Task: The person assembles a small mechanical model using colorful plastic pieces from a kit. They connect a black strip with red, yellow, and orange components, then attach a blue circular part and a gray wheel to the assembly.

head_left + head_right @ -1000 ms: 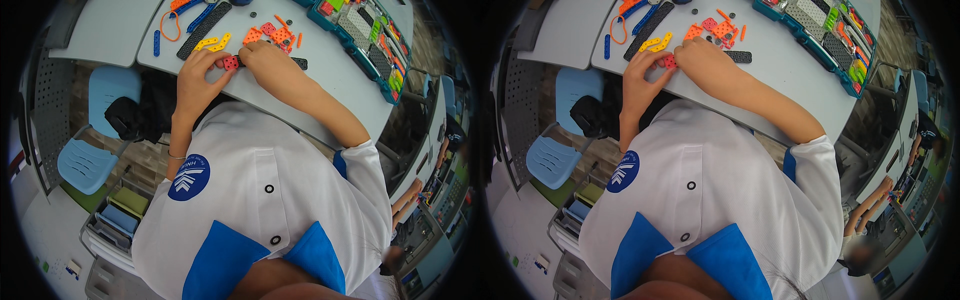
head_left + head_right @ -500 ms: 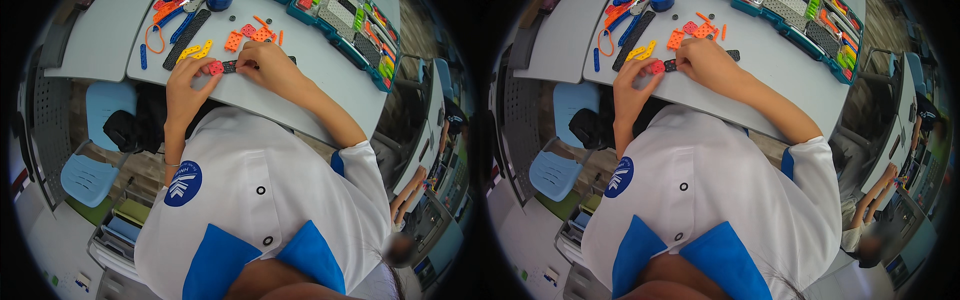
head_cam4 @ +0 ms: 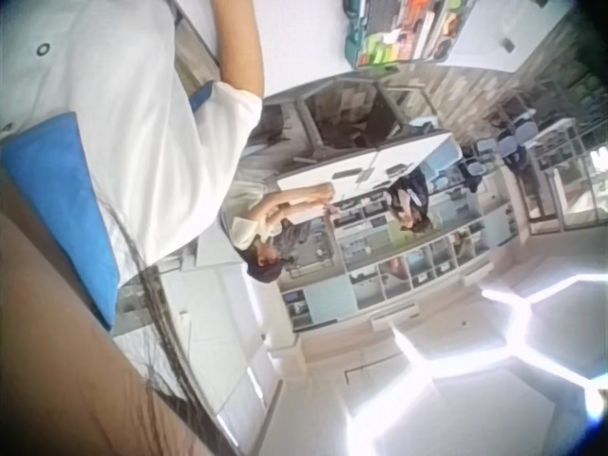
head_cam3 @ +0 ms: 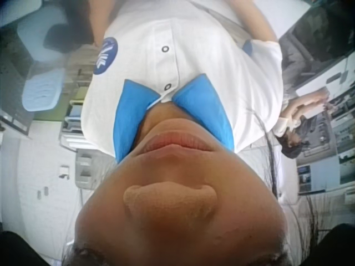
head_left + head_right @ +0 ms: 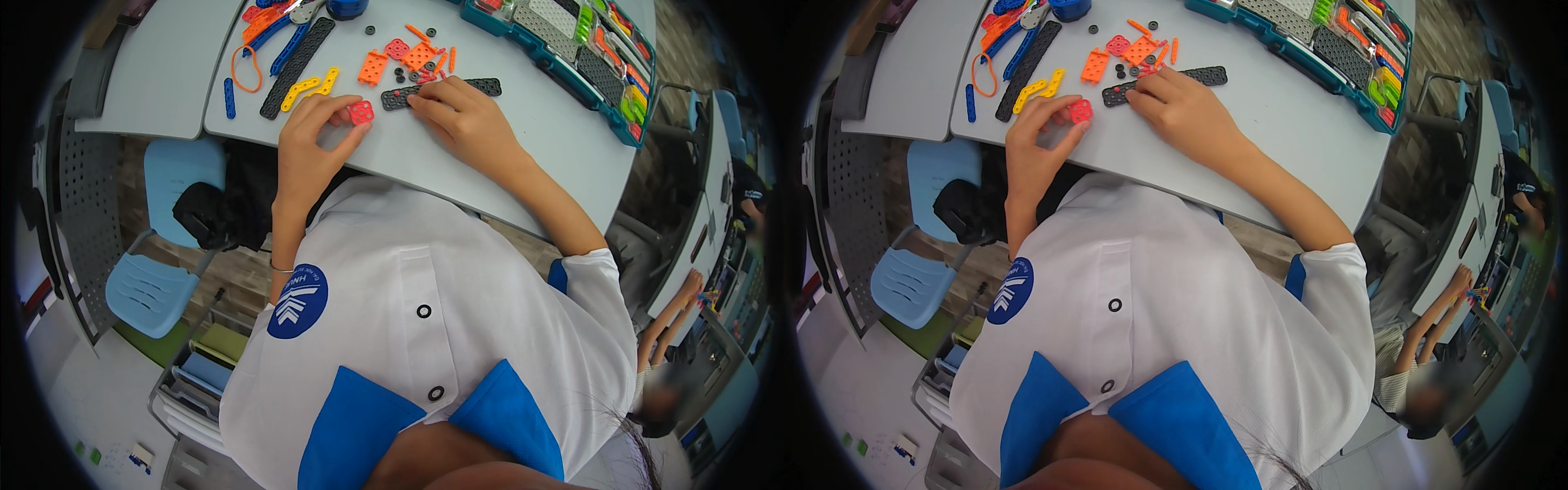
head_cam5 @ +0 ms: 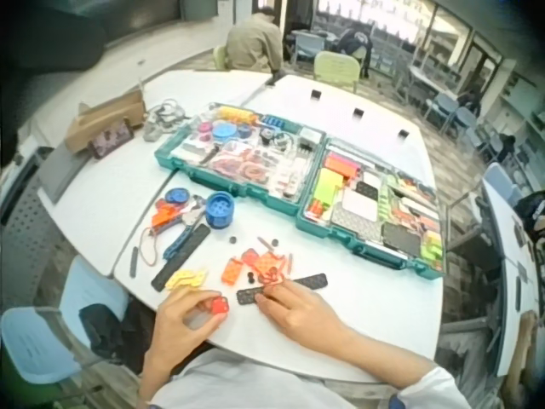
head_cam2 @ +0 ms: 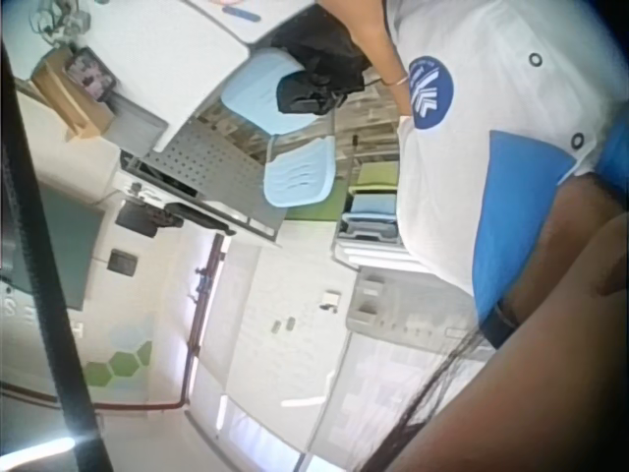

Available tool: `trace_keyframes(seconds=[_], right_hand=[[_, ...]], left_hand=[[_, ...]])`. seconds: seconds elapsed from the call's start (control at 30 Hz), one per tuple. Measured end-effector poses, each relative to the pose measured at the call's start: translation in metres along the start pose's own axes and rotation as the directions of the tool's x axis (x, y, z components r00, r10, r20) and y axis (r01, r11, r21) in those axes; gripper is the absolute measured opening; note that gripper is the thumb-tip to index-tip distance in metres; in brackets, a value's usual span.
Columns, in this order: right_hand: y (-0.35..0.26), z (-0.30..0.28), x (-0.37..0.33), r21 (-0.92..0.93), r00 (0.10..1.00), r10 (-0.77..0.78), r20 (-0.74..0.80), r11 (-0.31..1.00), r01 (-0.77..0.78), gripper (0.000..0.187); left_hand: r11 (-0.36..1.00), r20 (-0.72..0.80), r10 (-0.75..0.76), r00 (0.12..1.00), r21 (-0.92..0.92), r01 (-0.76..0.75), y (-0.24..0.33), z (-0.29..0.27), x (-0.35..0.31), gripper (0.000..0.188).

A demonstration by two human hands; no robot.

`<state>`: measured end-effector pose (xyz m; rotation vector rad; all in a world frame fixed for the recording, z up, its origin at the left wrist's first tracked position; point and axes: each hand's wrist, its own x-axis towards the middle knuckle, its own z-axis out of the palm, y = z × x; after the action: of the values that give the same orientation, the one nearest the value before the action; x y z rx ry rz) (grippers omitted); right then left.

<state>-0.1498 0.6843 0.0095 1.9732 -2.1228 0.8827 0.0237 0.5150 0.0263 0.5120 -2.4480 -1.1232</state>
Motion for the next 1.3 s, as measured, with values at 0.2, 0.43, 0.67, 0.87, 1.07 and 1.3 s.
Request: trace_keyframes(seconds=[0.2, 0.43, 0.67, 0.87, 1.07, 1.3], right_hand=[[-0.020, 0.001, 0.000, -0.255, 0.998, -0.036, 0.056, 0.966, 0.049, 0.023], [-0.015, -0.001, 0.003, -0.033, 0.996, 0.085, -0.023, 0.996, -0.085, 0.023], [0.009, -0.011, 0.001, 0.057, 0.986, 0.167, -0.005, 0.984, -0.167, 0.027], [0.015, -0.005, -0.003, 0.079, 0.990, 0.142, 0.010, 0.987, -0.142, 0.032], [0.017, -0.002, -0.002, 0.108, 0.989, 0.145, -0.021, 0.984, -0.142, 0.031], [0.017, -0.002, -0.001, 0.125, 0.987, 0.161, -0.010, 0.979, -0.158, 0.031]], left_hand=[[1.000, 0.027, -0.017, 1.000, -0.020, 0.017, 0.003, 0.005, 0.003, 0.034], [0.997, 0.014, 0.060, 0.998, -0.047, -0.060, 0.005, 0.012, 0.007, 0.035], [0.986, -0.071, 0.164, 0.984, 0.025, -0.163, 0.006, 0.024, 0.019, 0.035], [0.980, -0.015, 0.168, 0.986, 0.109, -0.165, 0.005, 0.039, 0.027, 0.040], [0.985, -0.015, 0.139, 0.990, 0.103, -0.137, 0.004, 0.031, 0.025, 0.039], [0.986, 0.021, 0.147, 0.989, 0.078, -0.148, -0.002, 0.029, 0.025, 0.039]])
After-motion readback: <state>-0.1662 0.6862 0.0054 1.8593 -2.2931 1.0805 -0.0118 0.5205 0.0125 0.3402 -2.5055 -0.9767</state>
